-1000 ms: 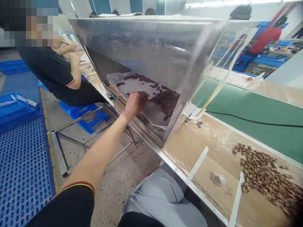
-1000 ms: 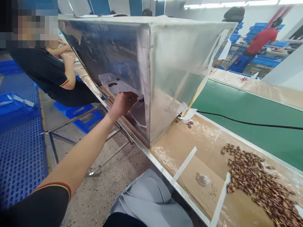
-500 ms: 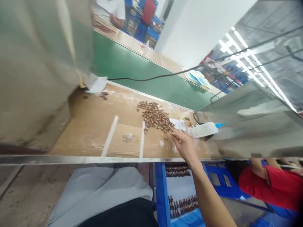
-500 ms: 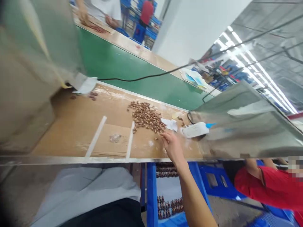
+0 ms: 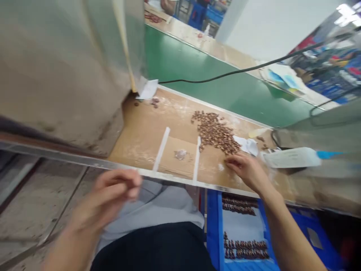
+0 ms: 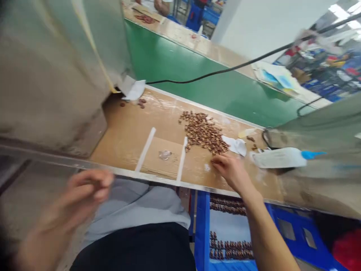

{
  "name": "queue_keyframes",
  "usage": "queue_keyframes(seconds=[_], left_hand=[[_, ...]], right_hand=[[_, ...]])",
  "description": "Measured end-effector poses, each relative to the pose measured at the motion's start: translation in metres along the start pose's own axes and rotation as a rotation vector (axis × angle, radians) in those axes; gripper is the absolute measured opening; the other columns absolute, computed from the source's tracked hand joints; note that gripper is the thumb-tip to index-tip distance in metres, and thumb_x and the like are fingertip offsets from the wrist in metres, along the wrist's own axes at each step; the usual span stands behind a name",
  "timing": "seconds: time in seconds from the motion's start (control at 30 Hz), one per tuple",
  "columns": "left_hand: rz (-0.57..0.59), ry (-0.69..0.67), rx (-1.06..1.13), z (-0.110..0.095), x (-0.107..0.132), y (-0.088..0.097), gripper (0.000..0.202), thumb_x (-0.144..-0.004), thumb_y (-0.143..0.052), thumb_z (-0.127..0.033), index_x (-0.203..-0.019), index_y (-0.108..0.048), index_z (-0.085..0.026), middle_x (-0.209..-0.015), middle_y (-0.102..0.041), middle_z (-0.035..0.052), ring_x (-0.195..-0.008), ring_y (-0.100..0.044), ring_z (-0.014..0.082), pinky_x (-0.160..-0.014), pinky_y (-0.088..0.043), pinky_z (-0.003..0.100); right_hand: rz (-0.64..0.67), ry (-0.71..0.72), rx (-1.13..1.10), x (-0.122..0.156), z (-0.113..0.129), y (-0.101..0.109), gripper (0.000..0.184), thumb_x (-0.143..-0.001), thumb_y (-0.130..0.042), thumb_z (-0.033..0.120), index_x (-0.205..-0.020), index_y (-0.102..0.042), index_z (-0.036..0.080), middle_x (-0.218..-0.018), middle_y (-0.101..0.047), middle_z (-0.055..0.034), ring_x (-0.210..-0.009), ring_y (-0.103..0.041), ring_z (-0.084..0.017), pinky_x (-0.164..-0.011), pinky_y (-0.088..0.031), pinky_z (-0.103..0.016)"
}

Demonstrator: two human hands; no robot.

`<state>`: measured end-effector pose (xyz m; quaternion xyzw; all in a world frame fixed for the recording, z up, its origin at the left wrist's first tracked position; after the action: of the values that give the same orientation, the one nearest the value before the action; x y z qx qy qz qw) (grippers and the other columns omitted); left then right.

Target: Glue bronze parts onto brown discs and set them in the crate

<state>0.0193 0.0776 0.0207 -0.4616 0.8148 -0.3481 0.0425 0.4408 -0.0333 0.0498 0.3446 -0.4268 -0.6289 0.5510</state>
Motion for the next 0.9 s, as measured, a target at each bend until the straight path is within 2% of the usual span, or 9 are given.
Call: queue_keyframes(seconds=[0.07,0.13,0.2,0.3,0.43,0.53,0.67,0.8,0.9], left_hand=[[0.027,0.042,0.148,0.017,0.005,-0.003,0.024,-0.083,-0.103,-0.033,-0.099,-0.089,-0.021,-0.091,-0.081,0.0024,-0.068,-0.071,0.0109,-0.063,-0.062,0.020],[0.073,0.079,0.277,0.035,-0.003,-0.014,0.024,-0.083,-0.103,-0.031,-0.104,-0.092,-0.026,-0.095,-0.083,0.0027,-0.071,-0.075,0.0109,-0.066,-0.065,0.018],[0.124,0.097,0.345,0.045,-0.014,-0.026,0.020,-0.087,-0.100,-0.027,-0.106,-0.093,-0.025,-0.102,-0.085,0.0039,-0.076,-0.078,0.0116,-0.072,-0.068,0.020],[0.170,0.116,0.382,0.048,-0.023,-0.032,0.018,-0.090,-0.097,-0.021,-0.107,-0.093,-0.023,-0.109,-0.087,0.0061,-0.084,-0.081,0.0127,-0.080,-0.071,0.021],[0.169,0.147,0.386,0.046,-0.025,-0.029,0.021,-0.088,-0.099,-0.018,-0.108,-0.093,-0.023,-0.114,-0.089,0.0080,-0.087,-0.083,0.0136,-0.086,-0.071,0.021],[0.148,0.145,0.378,0.044,-0.026,-0.027,0.021,-0.089,-0.099,-0.020,-0.109,-0.092,-0.022,-0.108,-0.089,0.0076,-0.086,-0.083,0.0138,-0.085,-0.071,0.022],[0.120,0.146,0.347,0.044,-0.027,-0.027,0.017,-0.095,-0.095,-0.022,-0.112,-0.092,-0.021,-0.107,-0.087,0.0071,-0.089,-0.083,0.0141,-0.087,-0.071,0.023],[0.109,0.143,0.313,0.045,-0.028,-0.026,0.018,-0.097,-0.093,-0.024,-0.114,-0.091,-0.018,-0.111,-0.086,0.0081,-0.085,-0.079,0.0121,-0.083,-0.070,0.020],[0.089,0.135,0.297,0.045,-0.028,-0.024,0.017,-0.097,-0.092,-0.025,-0.113,-0.091,-0.018,-0.106,-0.085,0.0069,-0.082,-0.078,0.0120,-0.080,-0.070,0.020]], right_hand=[[0.007,-0.024,-0.019,0.002,0.001,-0.002,0.018,-0.103,-0.072,0.039,-0.096,-0.084,0.028,-0.097,-0.081,-0.0052,-0.084,-0.075,-0.026,-0.077,-0.055,-0.039],[-0.025,-0.066,-0.108,0.008,0.006,-0.005,0.019,-0.102,-0.075,0.043,-0.097,-0.084,0.027,-0.097,-0.081,-0.0049,-0.084,-0.076,-0.026,-0.077,-0.057,-0.038],[-0.121,-0.130,-0.255,0.016,0.014,-0.011,0.021,-0.100,-0.079,0.047,-0.101,-0.083,0.026,-0.099,-0.082,-0.0052,-0.086,-0.077,-0.026,-0.079,-0.060,-0.037],[-0.281,-0.227,-0.452,0.026,0.022,-0.030,0.027,-0.099,-0.083,0.050,-0.108,-0.082,0.025,-0.105,-0.084,-0.0059,-0.090,-0.078,-0.025,-0.082,-0.062,-0.037],[-0.389,-0.259,-0.425,0.029,0.034,-0.049,0.026,-0.101,-0.083,0.050,-0.111,-0.086,0.026,-0.111,-0.086,-0.0069,-0.094,-0.077,-0.025,-0.086,-0.061,-0.038],[-0.451,-0.227,-0.495,0.025,0.050,-0.046,0.023,-0.100,-0.086,0.045,-0.112,-0.089,0.027,-0.112,-0.087,-0.0076,-0.101,-0.080,-0.027,-0.092,-0.064,-0.042],[-0.460,-0.142,-0.636,0.010,0.084,-0.037,0.017,-0.098,-0.090,0.039,-0.112,-0.090,0.029,-0.109,-0.087,-0.0064,-0.101,-0.082,-0.027,-0.093,-0.068,-0.045],[-0.447,0.012,-0.623,-0.010,0.123,-0.029,0.009,-0.103,-0.086,0.033,-0.110,-0.090,0.030,-0.115,-0.085,-0.0067,-0.112,-0.080,-0.028,-0.100,-0.068,-0.048],[-0.413,0.095,-0.573,-0.024,0.146,-0.028,0.008,-0.104,-0.085,0.030,-0.111,-0.089,0.030,-0.112,-0.085,-0.0058,-0.107,-0.081,-0.026,-0.098,-0.069,-0.046]])
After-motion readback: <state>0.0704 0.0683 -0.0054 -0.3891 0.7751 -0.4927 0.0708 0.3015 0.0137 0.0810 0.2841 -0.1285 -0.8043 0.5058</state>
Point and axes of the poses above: each hand's wrist, its own x-axis away from the middle knuckle, its own y-axis out of the back of the hand, z = x × y, the point moved 8 cm from there along -x, towards the middle knuckle
